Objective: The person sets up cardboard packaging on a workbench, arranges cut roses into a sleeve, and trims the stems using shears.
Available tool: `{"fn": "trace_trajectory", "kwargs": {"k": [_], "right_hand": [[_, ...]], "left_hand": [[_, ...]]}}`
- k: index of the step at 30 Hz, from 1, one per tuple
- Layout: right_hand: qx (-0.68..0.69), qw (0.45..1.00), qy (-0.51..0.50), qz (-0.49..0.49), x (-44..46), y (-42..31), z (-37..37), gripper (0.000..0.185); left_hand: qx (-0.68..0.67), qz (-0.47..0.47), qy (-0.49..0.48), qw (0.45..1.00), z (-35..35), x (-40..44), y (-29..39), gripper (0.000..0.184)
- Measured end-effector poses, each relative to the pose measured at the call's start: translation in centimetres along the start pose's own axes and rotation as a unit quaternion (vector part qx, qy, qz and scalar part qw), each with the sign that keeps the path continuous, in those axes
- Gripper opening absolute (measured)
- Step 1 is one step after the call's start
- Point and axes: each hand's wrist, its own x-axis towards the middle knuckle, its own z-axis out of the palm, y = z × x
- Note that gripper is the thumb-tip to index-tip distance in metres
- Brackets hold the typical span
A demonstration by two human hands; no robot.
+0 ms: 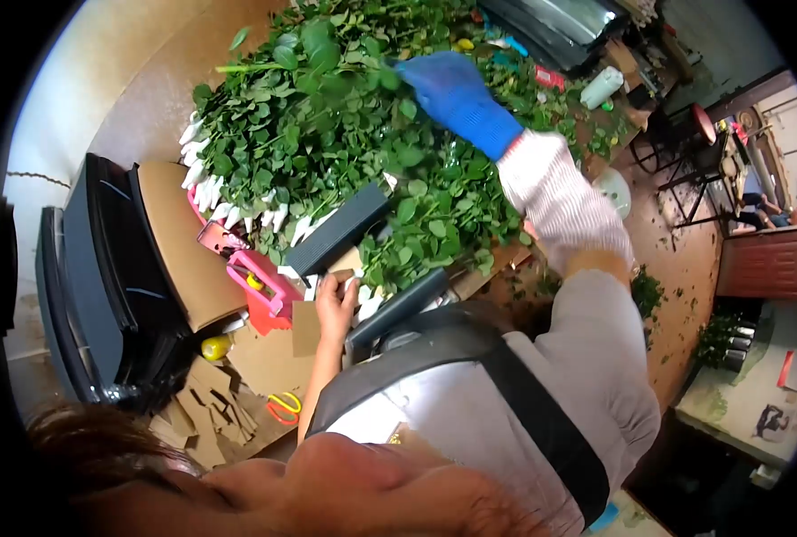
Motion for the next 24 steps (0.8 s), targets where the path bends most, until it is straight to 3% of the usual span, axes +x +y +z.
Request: {"fn": "trace_trajectory", "kwargs": {"k": [1,4,5,6,9,10,11,12,13,14,17,20,23,24], "right_hand": [[0.024,0.996,0.088,-0.012,-0.1,-0.3,-2.5,0.028],[-0.038,0.985,0.049,0.160,-4.8,4.4,-7.8,0.039],[-0.095,0.963,-0.011,0.252,-5.8,5.2,-10.4,0.038],[-0.206,0.907,-0.118,0.348,-9.0,9.4,-11.2,0.038],[-0.401,0.830,-0.131,0.365,-12.5,12.1,-13.1,0.043],[-0.278,0.907,-0.070,0.308,-12.0,10.9,-12.4,0.044],[-0.145,0.958,-0.007,0.247,-10.2,7.9,-11.6,0.045],[-0.071,0.987,-0.004,0.142,-11.6,9.8,-6.7,0.044],[0.038,0.985,-0.157,0.054,-8.0,2.5,-4.8,0.041],[0.091,0.982,-0.165,0.019,-8.5,2.1,0.7,0.042],[0.027,0.973,-0.226,-0.048,-7.3,-2.0,11.7,0.029],[-0.105,0.856,-0.504,-0.054,-4.6,-4.5,19.0,0.025],[-0.093,0.874,-0.476,-0.037,-0.3,-4.7,18.4,0.024],[-0.022,0.921,-0.388,-0.037,1.3,-4.4,16.3,0.020]], "left_hand": [[-0.019,-0.001,0.009,1.000,0.0,0.1,0.4,0.016],[-0.029,-0.055,-0.008,0.998,-0.3,-0.2,1.1,0.016],[-0.028,-0.049,-0.001,0.998,-0.4,-0.1,1.0,0.016],[-0.028,-0.040,0.006,0.999,-0.4,-0.1,0.9,0.016],[-0.045,-0.026,0.025,0.998,0.1,-0.1,0.8,0.016],[-0.036,-0.040,0.017,0.998,0.2,-0.2,0.8,0.016],[-0.023,-0.053,0.005,0.998,0.0,-0.2,1.1,0.017],[-0.032,-0.054,0.008,0.998,0.0,-0.2,1.1,0.017],[-0.034,-0.049,0.006,0.998,0.0,0.0,1.3,0.017],[-0.039,-0.049,0.008,0.998,0.1,-0.1,1.3,0.017],[-0.026,-0.024,0.019,0.999,0.2,-0.2,0.9,0.017],[-0.002,-0.041,0.015,0.999,0.1,-0.3,1.0,0.019],[-0.019,-0.060,0.023,0.998,0.4,-0.5,0.9,0.019],[-0.012,-0.053,0.029,0.998,0.2,-0.4,1.5,0.019]]}}
